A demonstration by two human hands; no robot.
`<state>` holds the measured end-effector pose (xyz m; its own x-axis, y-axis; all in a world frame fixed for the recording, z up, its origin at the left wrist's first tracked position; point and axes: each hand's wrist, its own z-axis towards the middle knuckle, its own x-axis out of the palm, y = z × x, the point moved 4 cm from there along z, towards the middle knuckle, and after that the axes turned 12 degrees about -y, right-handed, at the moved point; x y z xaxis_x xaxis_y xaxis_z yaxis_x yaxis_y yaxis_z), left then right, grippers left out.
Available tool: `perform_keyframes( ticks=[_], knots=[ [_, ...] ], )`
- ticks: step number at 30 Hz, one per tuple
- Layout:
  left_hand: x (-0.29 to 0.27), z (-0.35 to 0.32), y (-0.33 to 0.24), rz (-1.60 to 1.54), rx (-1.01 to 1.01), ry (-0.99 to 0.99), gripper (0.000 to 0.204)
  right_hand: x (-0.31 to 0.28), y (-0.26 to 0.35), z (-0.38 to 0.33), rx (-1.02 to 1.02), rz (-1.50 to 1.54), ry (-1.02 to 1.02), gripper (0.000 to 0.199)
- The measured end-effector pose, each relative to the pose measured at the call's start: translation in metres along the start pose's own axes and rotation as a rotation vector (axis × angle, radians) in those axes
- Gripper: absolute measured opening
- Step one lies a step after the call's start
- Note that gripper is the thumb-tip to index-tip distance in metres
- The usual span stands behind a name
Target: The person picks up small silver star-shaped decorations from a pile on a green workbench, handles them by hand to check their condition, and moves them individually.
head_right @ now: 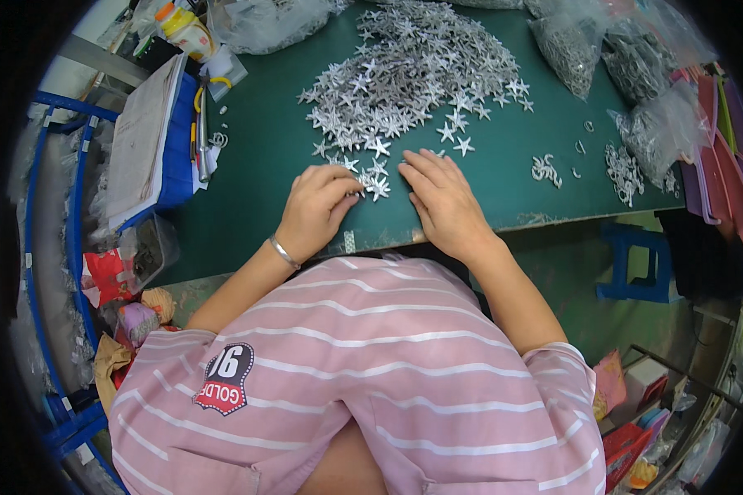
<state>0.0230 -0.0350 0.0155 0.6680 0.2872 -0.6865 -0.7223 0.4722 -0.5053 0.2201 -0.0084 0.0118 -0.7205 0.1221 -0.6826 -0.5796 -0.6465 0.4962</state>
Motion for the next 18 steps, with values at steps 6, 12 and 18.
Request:
perform_keyframes(
  ticks=[6, 12, 18],
  knots=[
    [-0.003, 0.003, -0.009, -0.037, -0.007, -0.160, 0.018, -0.018, -0.006, -0.008, 0.196, 0.039, -0.229, 0.022],
    [0.019, 0.009, 0.000, 0.014, 0.048, -0.146, 0.016, 0.014, -0.001, 0.002, 0.131, -0.060, -0.173, 0.022],
    [0.011, 0.023, 0.012, 0.029, 0.025, -0.211, 0.010, 0.010, -0.013, 0.007, 0.240, 0.108, -0.225, 0.018]
  ],
)
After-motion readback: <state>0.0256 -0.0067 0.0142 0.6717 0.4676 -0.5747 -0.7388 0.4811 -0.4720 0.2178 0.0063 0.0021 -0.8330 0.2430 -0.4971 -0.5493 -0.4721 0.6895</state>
